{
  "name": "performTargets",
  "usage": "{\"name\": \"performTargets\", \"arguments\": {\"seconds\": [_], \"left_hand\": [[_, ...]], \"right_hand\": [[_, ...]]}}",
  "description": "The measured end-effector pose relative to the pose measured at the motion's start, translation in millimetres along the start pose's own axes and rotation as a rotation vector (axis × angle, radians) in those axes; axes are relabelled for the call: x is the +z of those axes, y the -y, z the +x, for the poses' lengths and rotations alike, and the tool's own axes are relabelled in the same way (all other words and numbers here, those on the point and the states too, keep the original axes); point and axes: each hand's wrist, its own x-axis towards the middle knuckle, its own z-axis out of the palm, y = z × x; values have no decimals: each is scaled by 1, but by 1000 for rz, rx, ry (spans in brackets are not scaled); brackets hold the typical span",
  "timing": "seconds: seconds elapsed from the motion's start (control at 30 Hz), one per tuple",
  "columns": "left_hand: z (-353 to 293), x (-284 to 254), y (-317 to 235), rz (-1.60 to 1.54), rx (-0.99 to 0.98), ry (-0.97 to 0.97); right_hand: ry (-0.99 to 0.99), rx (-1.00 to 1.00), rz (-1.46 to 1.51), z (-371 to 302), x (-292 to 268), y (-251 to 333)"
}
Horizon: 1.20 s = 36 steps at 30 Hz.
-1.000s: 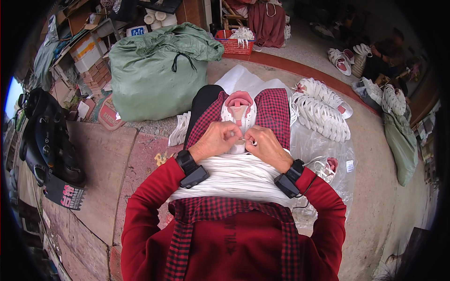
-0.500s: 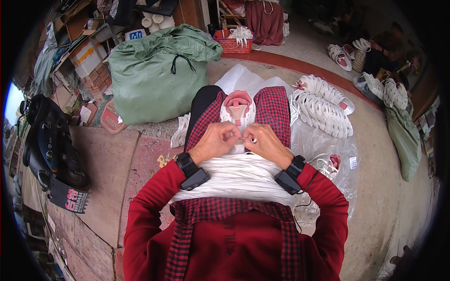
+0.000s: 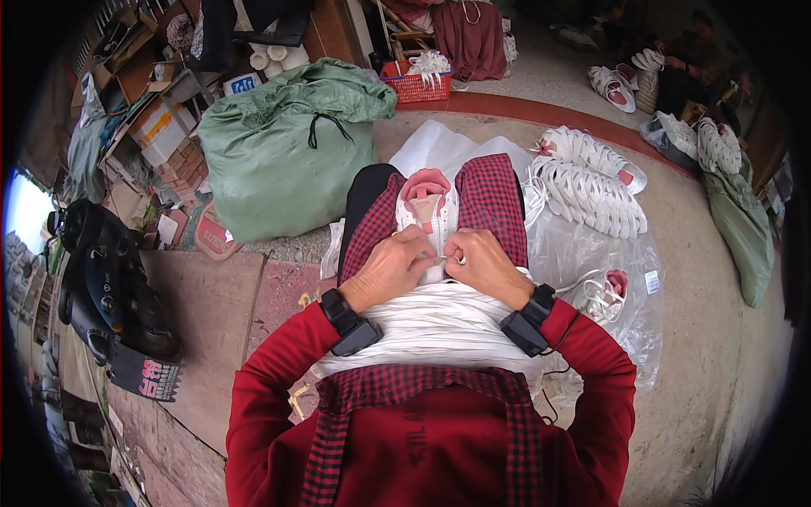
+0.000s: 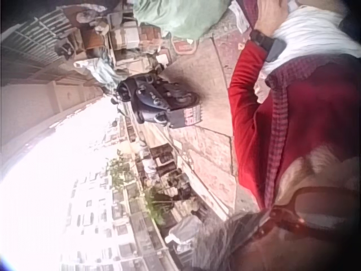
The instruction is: Insert white laces into a pink and white shoe.
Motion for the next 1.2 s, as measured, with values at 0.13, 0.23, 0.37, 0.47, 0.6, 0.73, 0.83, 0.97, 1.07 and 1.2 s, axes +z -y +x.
{"name": "performTargets", "arguments": {"seconds": [0.13, 0.23, 0.37, 0.47, 0.6, 0.73, 0.83, 0.97, 1.07, 1.2], "left_hand": [[4, -1, -2, 87, -10, 54], [2, 1, 6, 74, 101, -1], [3, 0, 5, -3, -8, 57], [3, 2, 8, -17, 16, 29], [0, 5, 11, 21, 74, -25], [-2, 4, 7, 27, 51, 11], [-2, 7, 7, 18, 127, -59], [-3, 8, 9, -39, 47, -66], [-2, 8, 8, -47, 35, -55], [-2, 9, 10, -43, 35, -50]], "right_hand": [[-5, -22, 19, -2, 2, -3], [-2, -41, 21, -2, 3, -3], [14, -82, 9, -2, 1, -4], [8, -82, 14, -2, 3, -5], [-10, -105, -4, -2, 3, -3], [6, -92, -25, -1, 3, -1], [-2, -106, -32, -2, 5, -1], [2, -128, -76, 0, 6, -3], [-1, -150, -82, -1, 7, -5], [11, -134, -149, 2, 11, -5]]}}
